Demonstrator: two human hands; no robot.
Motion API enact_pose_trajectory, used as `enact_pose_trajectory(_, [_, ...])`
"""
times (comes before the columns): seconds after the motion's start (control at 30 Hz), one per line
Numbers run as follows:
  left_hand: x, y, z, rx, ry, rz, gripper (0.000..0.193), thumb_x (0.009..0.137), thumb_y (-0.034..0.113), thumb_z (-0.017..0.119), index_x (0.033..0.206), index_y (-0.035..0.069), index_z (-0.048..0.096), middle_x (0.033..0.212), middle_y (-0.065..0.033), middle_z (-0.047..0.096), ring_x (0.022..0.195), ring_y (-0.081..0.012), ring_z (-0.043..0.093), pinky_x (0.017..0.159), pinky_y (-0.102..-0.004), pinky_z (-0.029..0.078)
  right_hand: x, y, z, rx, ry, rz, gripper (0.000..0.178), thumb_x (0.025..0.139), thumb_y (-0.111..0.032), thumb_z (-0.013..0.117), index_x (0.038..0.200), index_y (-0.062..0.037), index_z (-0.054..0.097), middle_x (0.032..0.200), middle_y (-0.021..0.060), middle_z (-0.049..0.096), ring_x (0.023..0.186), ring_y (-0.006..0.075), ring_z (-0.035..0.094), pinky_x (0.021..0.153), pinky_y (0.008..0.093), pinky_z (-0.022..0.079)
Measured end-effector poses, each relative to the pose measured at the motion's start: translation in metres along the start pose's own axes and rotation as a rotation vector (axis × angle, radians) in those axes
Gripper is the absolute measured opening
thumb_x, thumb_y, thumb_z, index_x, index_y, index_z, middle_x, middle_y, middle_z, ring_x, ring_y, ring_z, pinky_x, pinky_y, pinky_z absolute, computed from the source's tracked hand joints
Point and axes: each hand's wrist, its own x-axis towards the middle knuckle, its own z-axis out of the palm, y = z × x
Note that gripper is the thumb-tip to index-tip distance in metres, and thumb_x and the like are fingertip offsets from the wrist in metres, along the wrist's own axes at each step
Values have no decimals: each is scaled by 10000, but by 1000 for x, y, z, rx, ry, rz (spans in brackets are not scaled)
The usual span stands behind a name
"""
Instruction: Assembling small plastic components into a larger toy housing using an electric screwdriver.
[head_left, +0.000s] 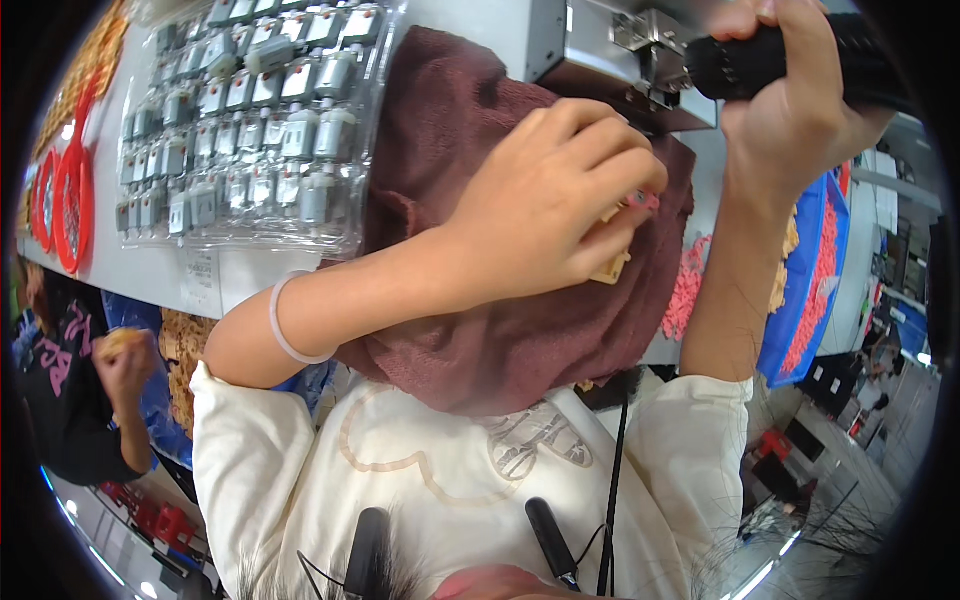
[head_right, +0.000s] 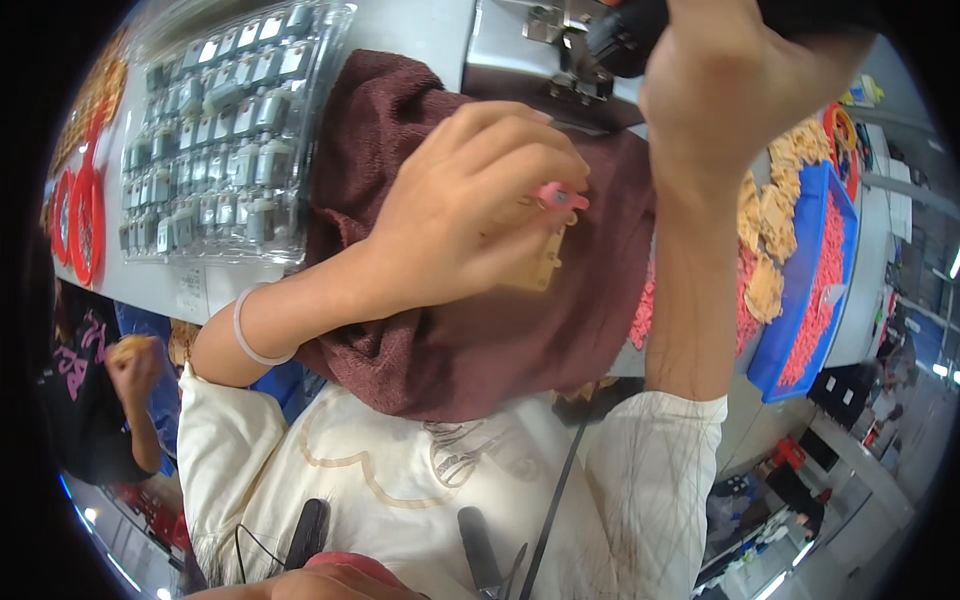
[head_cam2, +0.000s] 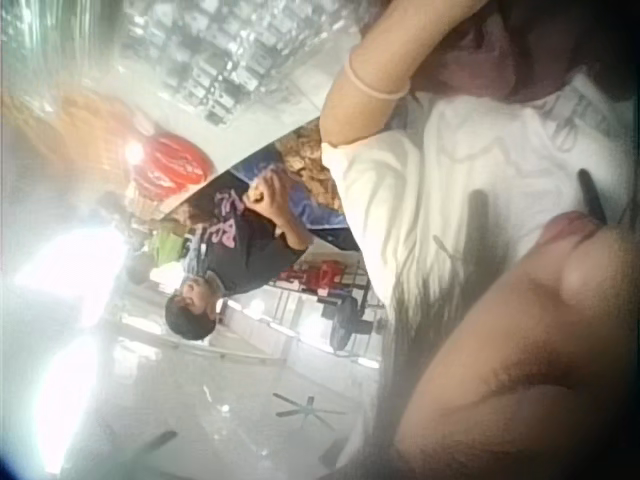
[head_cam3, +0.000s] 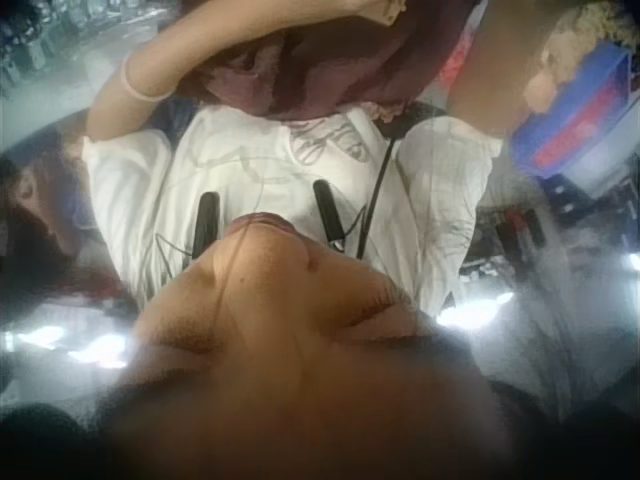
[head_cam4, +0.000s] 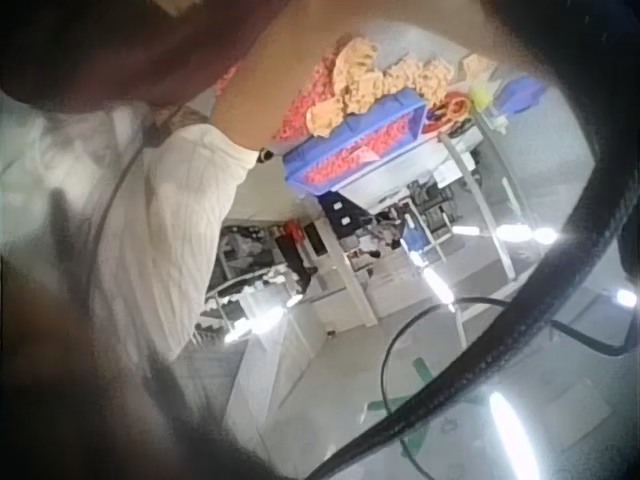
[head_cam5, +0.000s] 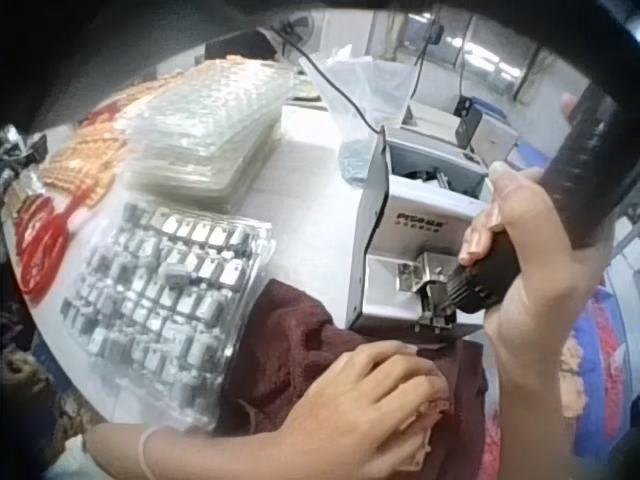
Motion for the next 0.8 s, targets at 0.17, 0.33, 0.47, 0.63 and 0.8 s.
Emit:
enact_pose_trajectory(0.17, [1,-1,-2,3,-32,12,238,745,77,725,972,82,653,1022,-31,658,1042,-282,583,869,-390,485,-4,-7,-4,-16,-46,27,514,882,-13,623,1358,-7,429,691,41,530,526,129,542,511,255,478])
enact_pose_trajectory(0.33, [3,1,0,-18,-35,2,203,754,70,716,944,89,646,1022,-25,670,1038,-279,593,885,-388,487,23,9,-69,310,-154,54,246,866,-107,596,1057,39,544,742,88,532,630,182,546,618,329,486])
enact_pose_trajectory(0.47, [1,3,-1,-27,-25,-35,198,761,79,726,942,90,646,1013,-24,672,1039,-275,592,892,-381,485,5,-38,-82,331,-250,315,164,859,-129,537,858,35,538,799,112,502,707,213,510,698,377,446])
enact_pose_trajectory(0.63, [0,2,-3,-13,-45,-51,208,763,77,736,953,91,652,1013,-24,672,1053,-269,587,900,-381,481,-1,-48,-80,239,-225,383,150,867,-147,533,840,0,522,794,88,485,693,198,499,683,367,432])
enact_pose_trajectory(0.8, [0,3,-2,-29,-30,-51,210,765,69,735,957,87,653,1015,-23,672,1056,-267,587,898,-381,481,-10,-46,-84,211,-142,392,143,881,-156,528,826,-25,513,776,73,483,677,192,507,664,363,439])
